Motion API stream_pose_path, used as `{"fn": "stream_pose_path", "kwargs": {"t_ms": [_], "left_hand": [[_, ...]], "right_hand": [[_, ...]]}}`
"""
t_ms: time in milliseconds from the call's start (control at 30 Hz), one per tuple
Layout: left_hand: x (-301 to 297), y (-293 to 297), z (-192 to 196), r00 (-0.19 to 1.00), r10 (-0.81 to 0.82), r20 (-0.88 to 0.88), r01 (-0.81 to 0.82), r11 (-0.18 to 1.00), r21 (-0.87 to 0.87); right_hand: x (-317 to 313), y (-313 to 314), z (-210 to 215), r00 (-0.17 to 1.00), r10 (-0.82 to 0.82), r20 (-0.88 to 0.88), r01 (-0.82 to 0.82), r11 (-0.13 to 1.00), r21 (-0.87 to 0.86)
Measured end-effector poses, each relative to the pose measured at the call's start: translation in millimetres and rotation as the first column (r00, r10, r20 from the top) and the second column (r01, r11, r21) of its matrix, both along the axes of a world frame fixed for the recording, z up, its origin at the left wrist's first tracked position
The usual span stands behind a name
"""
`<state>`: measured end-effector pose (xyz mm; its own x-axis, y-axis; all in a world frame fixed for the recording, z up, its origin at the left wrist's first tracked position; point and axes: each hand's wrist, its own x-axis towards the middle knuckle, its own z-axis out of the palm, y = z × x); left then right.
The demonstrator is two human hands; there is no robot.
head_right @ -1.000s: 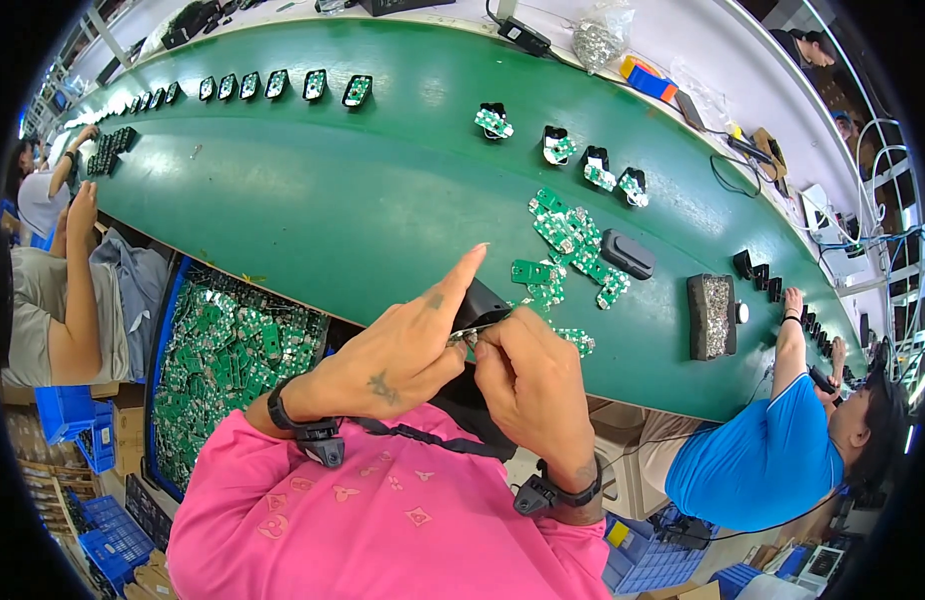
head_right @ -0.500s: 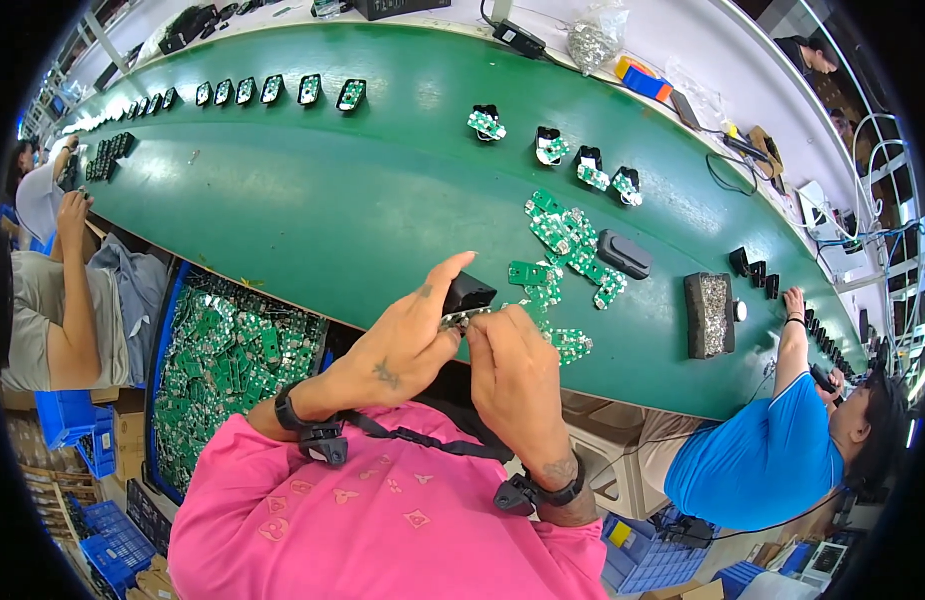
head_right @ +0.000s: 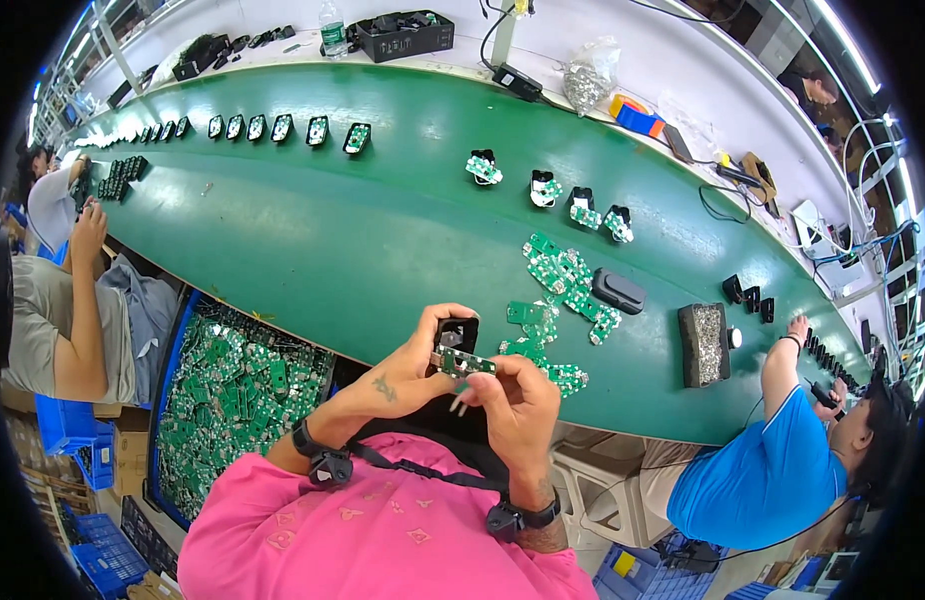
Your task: Assembling printed circuit boards into black plastic housings on a production line.
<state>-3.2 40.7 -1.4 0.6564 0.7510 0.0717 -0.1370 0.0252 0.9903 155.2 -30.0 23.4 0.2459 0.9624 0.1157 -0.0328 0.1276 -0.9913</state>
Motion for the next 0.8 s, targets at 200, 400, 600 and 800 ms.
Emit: {"fn": "stream_pose_path", "kwargs": {"t_ms": [200, 400, 600, 800], "left_hand": [[12, -3, 0, 0.992, 0.125, 0.010, -0.125, 0.991, 0.038], [16, -5, 11, 0.956, 0.295, -0.004, -0.269, 0.876, 0.400], [16, -8, 15, 0.924, 0.381, 0.026, -0.342, 0.796, 0.499], [18, -8, 21, 0.890, 0.455, 0.028, -0.384, 0.716, 0.583]], "right_hand": [[2, 4, -10, 0.994, 0.032, -0.107, -0.018, 0.991, 0.134], [17, 8, -1, 0.976, -0.028, -0.215, 0.042, 0.997, 0.059], [22, 8, 17, 0.992, 0.055, 0.110, -0.046, 0.996, -0.082], [7, 7, 14, 0.992, -0.021, 0.122, 0.016, 0.999, 0.043]]}}
